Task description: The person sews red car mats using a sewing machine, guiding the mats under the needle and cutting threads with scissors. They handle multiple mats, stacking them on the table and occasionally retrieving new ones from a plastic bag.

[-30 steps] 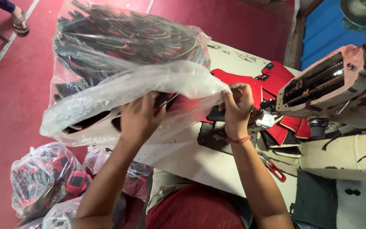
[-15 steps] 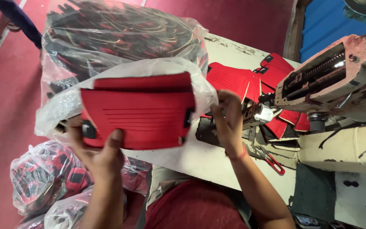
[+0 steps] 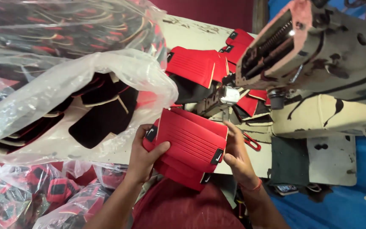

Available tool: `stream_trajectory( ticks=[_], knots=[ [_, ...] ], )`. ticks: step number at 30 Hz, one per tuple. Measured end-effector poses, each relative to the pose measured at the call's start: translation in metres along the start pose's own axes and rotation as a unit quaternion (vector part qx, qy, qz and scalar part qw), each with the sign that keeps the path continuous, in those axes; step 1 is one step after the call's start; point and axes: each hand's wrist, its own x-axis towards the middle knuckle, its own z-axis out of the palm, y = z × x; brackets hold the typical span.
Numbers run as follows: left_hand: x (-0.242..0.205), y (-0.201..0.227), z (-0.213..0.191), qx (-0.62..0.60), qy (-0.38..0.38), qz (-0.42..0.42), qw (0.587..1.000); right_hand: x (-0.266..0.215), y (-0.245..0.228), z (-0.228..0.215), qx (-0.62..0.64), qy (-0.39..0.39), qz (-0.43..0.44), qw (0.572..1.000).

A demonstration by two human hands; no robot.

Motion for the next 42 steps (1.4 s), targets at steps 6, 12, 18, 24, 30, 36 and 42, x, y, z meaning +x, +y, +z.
stream_trajectory(
  ticks=[6, 12, 18, 24, 30, 36, 42],
  knots=[
    [0.022, -0.034, -0.001, 0.093, -0.078, -0.03, 0.992, -0.005, -0.013, -0.006, -0.461, 0.148, -0.183, 0.855],
    [0.038, -0.066, -0.006, 0.112, -0.077, -0.016, 0.991, 0.013, -0.006, -0.016, -0.592, 0.076, -0.158, 0.786],
    [0.045, -0.068, -0.009, 0.093, -0.056, -0.054, 0.993, -0.006, 0.036, -0.065, -0.312, 0.073, -0.069, 0.945],
    [0.048, -0.067, -0.01, 0.06, -0.061, -0.154, 0.984, -0.017, 0.03, -0.08, 0.143, 0.114, 0.015, 0.983],
    [0.052, -0.078, -0.012, 0.151, -0.094, -0.054, 0.983, 0.008, 0.008, -0.029, -0.305, 0.059, -0.036, 0.95],
    [0.042, -0.085, -0.038, 0.262, -0.042, 0.023, 0.964, -0.024, 0.055, -0.087, -0.127, 0.114, 0.018, 0.985],
    [0.008, -0.02, 0.013, 0.035, -0.056, 0.004, 0.998, -0.032, 0.011, -0.056, 0.171, 0.238, -0.018, 0.956]
  ],
)
